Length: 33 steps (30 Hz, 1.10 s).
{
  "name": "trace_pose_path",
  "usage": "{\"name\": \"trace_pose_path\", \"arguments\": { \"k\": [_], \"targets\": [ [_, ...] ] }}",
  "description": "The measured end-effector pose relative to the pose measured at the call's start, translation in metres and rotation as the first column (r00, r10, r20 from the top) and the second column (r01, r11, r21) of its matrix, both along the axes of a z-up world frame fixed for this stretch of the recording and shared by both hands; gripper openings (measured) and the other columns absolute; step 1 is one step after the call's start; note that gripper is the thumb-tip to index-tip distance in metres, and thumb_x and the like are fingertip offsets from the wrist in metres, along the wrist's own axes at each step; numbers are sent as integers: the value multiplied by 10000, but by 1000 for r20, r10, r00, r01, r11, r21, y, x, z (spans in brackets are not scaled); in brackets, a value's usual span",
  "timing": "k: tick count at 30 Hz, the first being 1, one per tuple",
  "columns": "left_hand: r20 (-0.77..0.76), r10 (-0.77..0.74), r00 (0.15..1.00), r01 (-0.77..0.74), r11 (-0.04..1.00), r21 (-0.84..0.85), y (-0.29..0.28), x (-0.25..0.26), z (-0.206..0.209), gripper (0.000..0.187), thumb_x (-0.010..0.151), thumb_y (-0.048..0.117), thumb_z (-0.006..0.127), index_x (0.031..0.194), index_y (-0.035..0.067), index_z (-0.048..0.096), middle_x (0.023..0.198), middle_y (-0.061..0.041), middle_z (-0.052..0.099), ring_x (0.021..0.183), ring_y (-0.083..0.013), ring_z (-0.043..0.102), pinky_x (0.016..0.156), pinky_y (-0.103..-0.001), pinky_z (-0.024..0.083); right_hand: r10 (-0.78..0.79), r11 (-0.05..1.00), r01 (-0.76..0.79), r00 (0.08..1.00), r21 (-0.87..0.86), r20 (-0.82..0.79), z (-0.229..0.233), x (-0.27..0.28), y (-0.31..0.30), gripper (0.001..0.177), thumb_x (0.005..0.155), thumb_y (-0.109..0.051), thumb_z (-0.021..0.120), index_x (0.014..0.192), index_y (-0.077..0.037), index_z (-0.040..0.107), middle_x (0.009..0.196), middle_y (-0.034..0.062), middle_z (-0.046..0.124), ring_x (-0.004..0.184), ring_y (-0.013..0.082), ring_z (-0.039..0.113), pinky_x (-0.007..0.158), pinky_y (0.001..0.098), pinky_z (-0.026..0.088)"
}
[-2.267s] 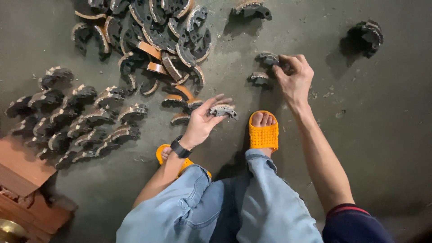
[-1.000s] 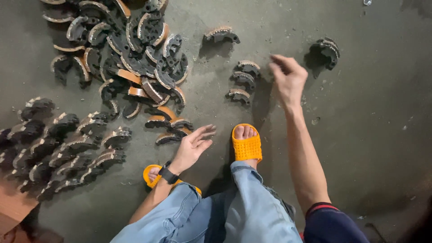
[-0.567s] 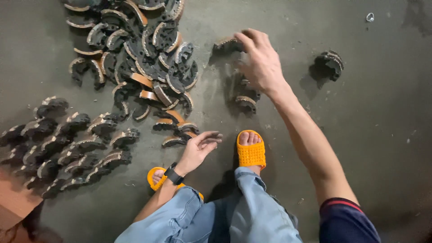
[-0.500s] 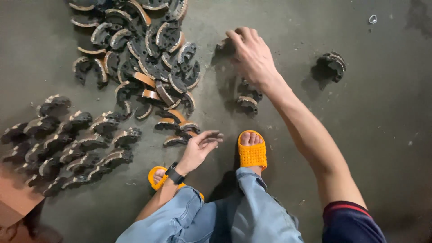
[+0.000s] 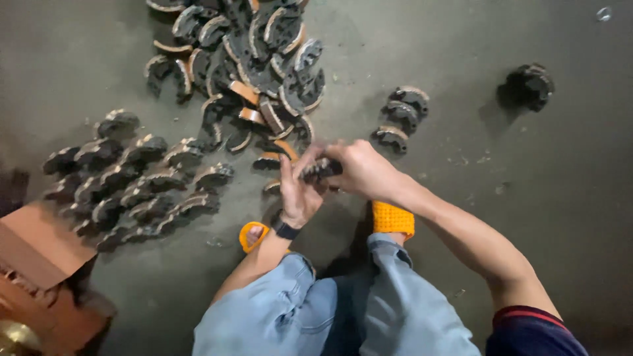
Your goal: The person sits on the floor and sorts a large pile of curved, dark metal parts with light-colored edges. They pick up individual pieces, inspect them, and place them into a separate, organized pile on the floor.
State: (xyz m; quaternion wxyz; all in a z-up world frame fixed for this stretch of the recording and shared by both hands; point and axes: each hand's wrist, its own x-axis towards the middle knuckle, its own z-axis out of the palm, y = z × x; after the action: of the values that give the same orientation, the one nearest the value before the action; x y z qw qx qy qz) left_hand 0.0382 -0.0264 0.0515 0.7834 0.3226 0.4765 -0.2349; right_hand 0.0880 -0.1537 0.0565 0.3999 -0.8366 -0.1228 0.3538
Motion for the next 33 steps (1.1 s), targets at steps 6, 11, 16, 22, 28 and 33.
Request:
{"name": "trace_pose_path", "arguments": {
  "k": [6,11,16,22,28,33],
  "targets": [
    [-181,283,942,-320,920,-225,5,13,22,790,698,612,640,1069,-82,564,1047,-323,574,941,-409,580,793,-480,501,25,982,18,974,-187,224,-3,-11,-5,340,671,-244,754,917,-78,589,742,78,631,688,297,655,604,414,538],
    [-131,238,962,-270,895,-355,24,-16,-17,755,719,654,591,1118,13,594,1062,-276,590,972,-403,578,877,-516,463,-56,997,60,996,-56,72,22,2,-4,340,680,-180,757,952,-23,625,757,129,665,717,330,660,623,412,534],
    [-182,208,961,-259,907,-331,19,6,13,705,661,690,620,898,27,636,816,-224,623,847,-380,613,809,-541,497,-365,931,359,924,70,117,3,-5,-40,384,701,-129,757,1032,-11,601,815,204,631,784,408,619,654,471,504],
    [-85,201,976,-218,886,-410,25,2,9,715,724,686,545,945,16,665,897,-237,645,930,-394,612,973,-554,395,-607,712,651,759,263,-236,-7,-23,-64,598,746,59,627,1296,3,400,1085,228,570,975,250,566,831,365,477],
    [-55,154,987,-162,890,-427,29,-11,-7,744,739,691,528,1003,6,646,998,-210,639,1049,-382,561,1031,-540,332,-726,511,820,573,258,-382,-22,-46,-58,493,689,-9,761,1147,-38,579,1046,66,612,980,81,519,901,289,460],
    [-23,127,992,-122,868,-481,27,-14,-11,726,783,664,487,1043,4,642,1046,-228,624,1078,-403,540,1044,-561,318,-640,530,796,601,292,-478,-39,-65,-63,519,689,50,690,1189,4,560,1105,193,591,1046,258,564,883,401,460]
  ]
}}
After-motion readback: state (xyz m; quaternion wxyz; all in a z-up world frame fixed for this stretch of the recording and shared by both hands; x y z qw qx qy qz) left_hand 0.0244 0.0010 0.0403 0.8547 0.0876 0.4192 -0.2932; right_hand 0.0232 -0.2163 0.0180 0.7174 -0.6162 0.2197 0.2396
